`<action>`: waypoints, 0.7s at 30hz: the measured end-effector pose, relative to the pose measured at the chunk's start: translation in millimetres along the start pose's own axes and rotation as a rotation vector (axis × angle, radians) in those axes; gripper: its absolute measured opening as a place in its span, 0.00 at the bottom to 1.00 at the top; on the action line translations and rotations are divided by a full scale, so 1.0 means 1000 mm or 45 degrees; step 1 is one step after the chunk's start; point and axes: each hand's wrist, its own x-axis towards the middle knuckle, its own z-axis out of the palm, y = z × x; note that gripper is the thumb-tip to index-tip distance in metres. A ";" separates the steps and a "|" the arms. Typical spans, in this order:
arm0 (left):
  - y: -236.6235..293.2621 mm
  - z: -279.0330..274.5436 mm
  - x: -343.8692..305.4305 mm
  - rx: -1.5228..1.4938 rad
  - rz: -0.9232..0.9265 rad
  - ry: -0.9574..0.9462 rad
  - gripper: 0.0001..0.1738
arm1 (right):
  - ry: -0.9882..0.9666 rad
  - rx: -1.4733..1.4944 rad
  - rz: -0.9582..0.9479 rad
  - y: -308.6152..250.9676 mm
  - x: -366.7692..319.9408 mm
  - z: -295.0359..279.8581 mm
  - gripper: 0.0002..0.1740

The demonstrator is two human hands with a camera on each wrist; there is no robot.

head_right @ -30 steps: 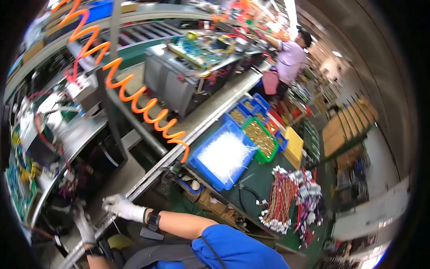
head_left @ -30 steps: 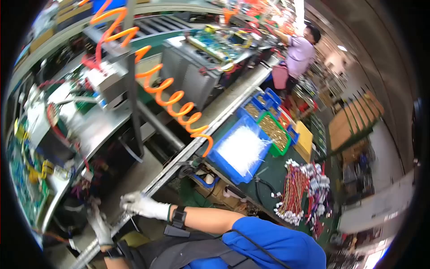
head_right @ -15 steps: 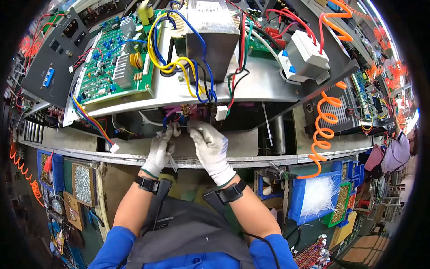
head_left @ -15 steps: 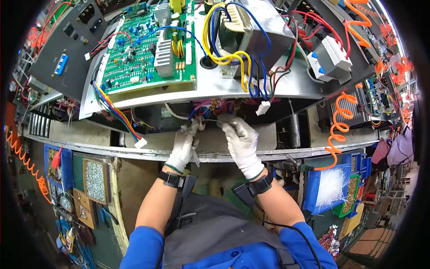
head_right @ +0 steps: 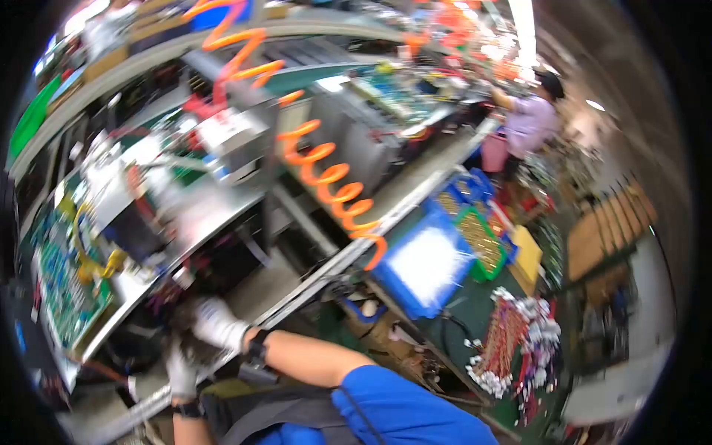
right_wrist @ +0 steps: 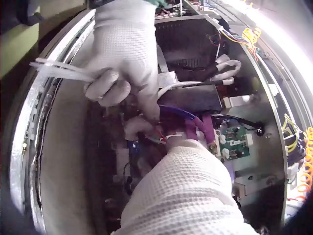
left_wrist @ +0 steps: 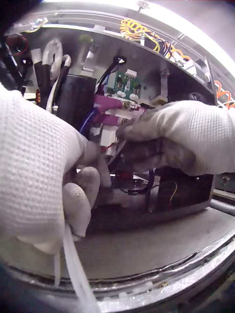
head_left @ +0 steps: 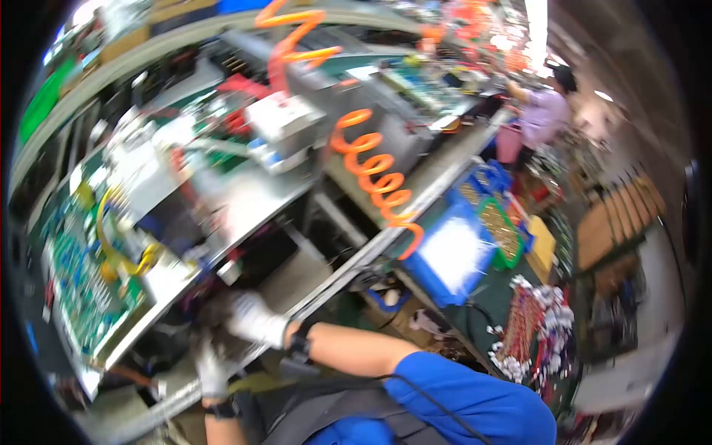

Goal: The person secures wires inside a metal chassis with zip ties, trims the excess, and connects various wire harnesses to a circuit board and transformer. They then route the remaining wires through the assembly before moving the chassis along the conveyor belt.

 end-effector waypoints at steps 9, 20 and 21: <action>-0.015 0.015 0.045 0.679 0.511 0.125 0.15 | -0.105 -0.057 0.243 -0.012 0.004 0.010 0.11; 0.023 0.000 0.000 1.379 0.497 0.115 0.21 | -0.087 0.318 0.147 -0.019 -0.008 -0.002 0.15; 0.020 0.002 0.000 1.445 0.694 0.189 0.21 | -0.095 0.299 0.133 -0.008 -0.010 0.005 0.15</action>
